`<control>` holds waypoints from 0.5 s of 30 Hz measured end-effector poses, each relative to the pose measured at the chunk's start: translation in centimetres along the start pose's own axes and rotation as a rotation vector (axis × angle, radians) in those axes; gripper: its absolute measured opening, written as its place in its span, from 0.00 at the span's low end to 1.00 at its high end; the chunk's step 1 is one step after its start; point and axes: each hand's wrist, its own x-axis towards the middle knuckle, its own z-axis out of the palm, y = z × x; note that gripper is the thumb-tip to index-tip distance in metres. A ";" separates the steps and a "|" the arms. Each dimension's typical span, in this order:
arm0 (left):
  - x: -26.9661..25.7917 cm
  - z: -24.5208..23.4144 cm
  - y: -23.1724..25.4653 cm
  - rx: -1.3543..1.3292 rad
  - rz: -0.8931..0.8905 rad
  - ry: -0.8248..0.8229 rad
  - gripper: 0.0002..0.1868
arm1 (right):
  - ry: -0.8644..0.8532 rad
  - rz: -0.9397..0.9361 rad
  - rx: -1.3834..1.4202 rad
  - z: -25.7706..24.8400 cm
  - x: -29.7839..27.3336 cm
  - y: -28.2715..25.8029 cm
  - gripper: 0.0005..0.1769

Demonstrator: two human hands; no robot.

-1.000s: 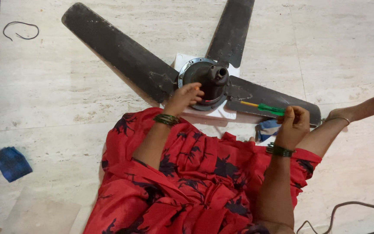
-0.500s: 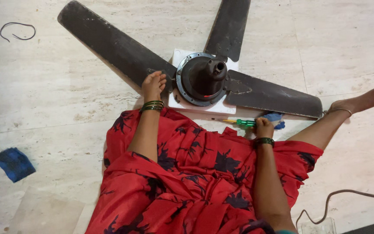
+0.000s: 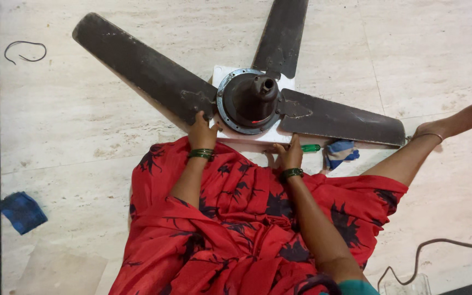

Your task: The person sits on the floor and uses a screwdriver to tighten screws on the blades of a ceiling fan. They remove one blade, reposition it, and then tighten the screws again.

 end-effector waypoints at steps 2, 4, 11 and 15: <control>-0.6 -0.5 1.0 0.046 -0.055 -0.026 0.38 | 0.001 -0.007 -0.059 -0.3 0.1 -0.6 0.28; -1.2 -0.7 1.7 0.057 -0.052 0.000 0.39 | 0.009 -0.042 -0.094 -0.7 0.3 -0.3 0.25; -2.4 -0.5 3.4 0.019 -0.068 -0.011 0.40 | -0.023 -0.049 -0.192 -1.0 5.0 1.9 0.21; -4.0 0.3 4.6 0.008 -0.032 -0.013 0.42 | -0.056 -0.212 -0.403 -2.4 9.0 2.5 0.24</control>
